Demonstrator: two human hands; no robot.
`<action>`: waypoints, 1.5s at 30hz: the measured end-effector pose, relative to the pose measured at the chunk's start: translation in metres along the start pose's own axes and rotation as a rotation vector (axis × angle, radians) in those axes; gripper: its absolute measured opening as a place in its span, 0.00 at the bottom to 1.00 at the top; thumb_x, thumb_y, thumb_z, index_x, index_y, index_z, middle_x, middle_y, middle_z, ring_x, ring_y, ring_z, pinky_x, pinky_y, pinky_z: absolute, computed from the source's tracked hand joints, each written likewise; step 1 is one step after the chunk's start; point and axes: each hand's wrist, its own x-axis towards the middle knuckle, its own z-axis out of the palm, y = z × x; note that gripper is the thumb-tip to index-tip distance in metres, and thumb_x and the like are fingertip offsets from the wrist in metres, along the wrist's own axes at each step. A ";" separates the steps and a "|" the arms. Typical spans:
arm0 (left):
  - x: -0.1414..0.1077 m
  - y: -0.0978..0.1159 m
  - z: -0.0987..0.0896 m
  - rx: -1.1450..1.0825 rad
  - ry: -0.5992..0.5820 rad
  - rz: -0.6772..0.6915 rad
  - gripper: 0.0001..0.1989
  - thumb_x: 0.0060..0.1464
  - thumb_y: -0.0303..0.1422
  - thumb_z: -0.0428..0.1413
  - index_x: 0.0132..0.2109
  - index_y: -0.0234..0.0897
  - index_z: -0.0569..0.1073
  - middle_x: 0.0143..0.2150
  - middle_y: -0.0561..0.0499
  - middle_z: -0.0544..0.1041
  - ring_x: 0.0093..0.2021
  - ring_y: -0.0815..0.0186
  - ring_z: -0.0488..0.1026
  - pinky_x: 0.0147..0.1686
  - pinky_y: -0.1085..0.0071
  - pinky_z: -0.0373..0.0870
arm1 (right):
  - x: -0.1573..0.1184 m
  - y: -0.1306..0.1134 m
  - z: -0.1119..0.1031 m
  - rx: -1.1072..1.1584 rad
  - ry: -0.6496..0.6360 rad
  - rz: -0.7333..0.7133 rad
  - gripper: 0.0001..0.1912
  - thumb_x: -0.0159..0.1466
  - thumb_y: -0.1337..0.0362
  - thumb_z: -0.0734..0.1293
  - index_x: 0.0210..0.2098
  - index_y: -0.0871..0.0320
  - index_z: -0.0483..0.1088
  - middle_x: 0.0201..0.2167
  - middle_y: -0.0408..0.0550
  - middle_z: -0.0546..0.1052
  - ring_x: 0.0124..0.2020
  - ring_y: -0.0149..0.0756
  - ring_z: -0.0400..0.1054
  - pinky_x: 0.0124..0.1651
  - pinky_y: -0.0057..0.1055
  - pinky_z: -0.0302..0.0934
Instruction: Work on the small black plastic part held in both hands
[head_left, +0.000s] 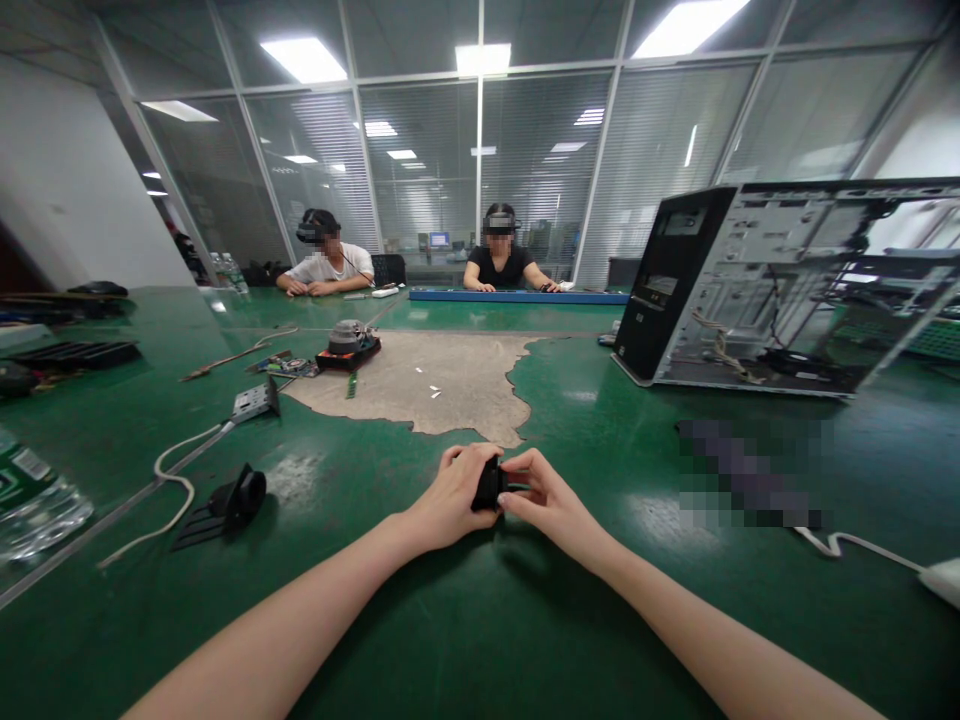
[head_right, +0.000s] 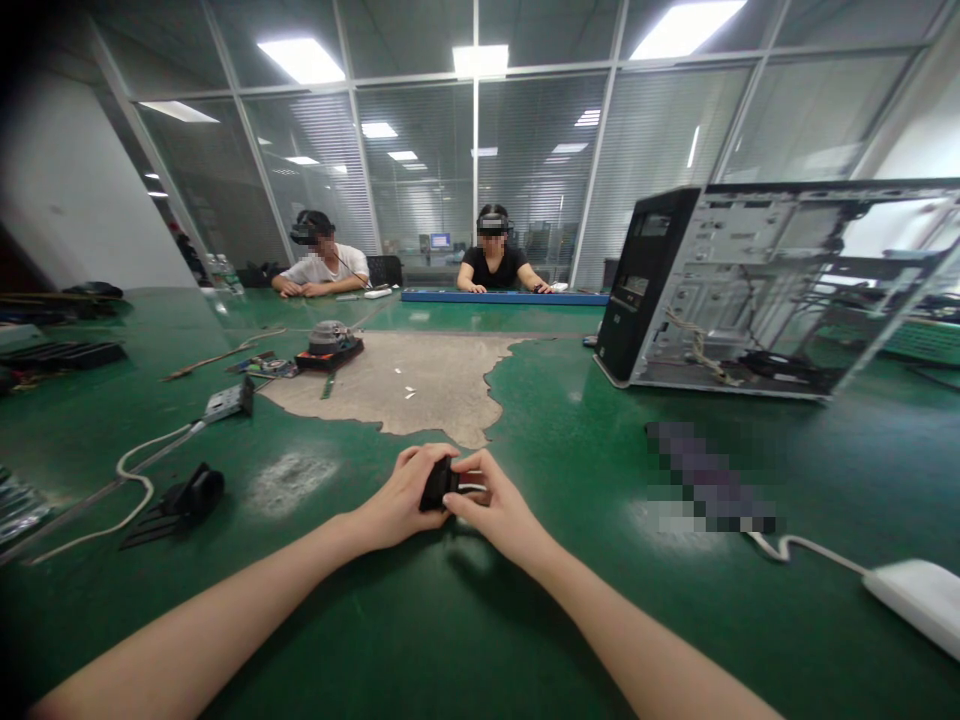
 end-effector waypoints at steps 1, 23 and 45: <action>0.000 0.000 0.000 0.003 0.007 -0.002 0.29 0.41 0.27 0.54 0.51 0.42 0.52 0.49 0.48 0.63 0.51 0.60 0.60 0.51 0.60 0.50 | 0.000 0.001 0.000 0.008 -0.001 0.008 0.11 0.54 0.63 0.65 0.35 0.55 0.59 0.36 0.44 0.66 0.42 0.33 0.63 0.41 0.31 0.62; 0.001 0.000 0.001 0.003 0.024 0.005 0.27 0.42 0.29 0.54 0.50 0.41 0.53 0.48 0.49 0.64 0.49 0.62 0.60 0.50 0.62 0.50 | 0.004 0.000 -0.001 -0.011 0.033 0.038 0.14 0.53 0.62 0.65 0.38 0.56 0.59 0.39 0.46 0.65 0.41 0.34 0.63 0.43 0.35 0.61; 0.001 -0.001 0.000 -0.009 0.000 0.003 0.30 0.39 0.26 0.54 0.51 0.41 0.53 0.48 0.49 0.64 0.50 0.61 0.60 0.51 0.62 0.49 | 0.002 -0.003 0.001 -0.041 0.004 0.015 0.15 0.53 0.66 0.65 0.38 0.55 0.59 0.39 0.46 0.66 0.44 0.35 0.63 0.43 0.34 0.62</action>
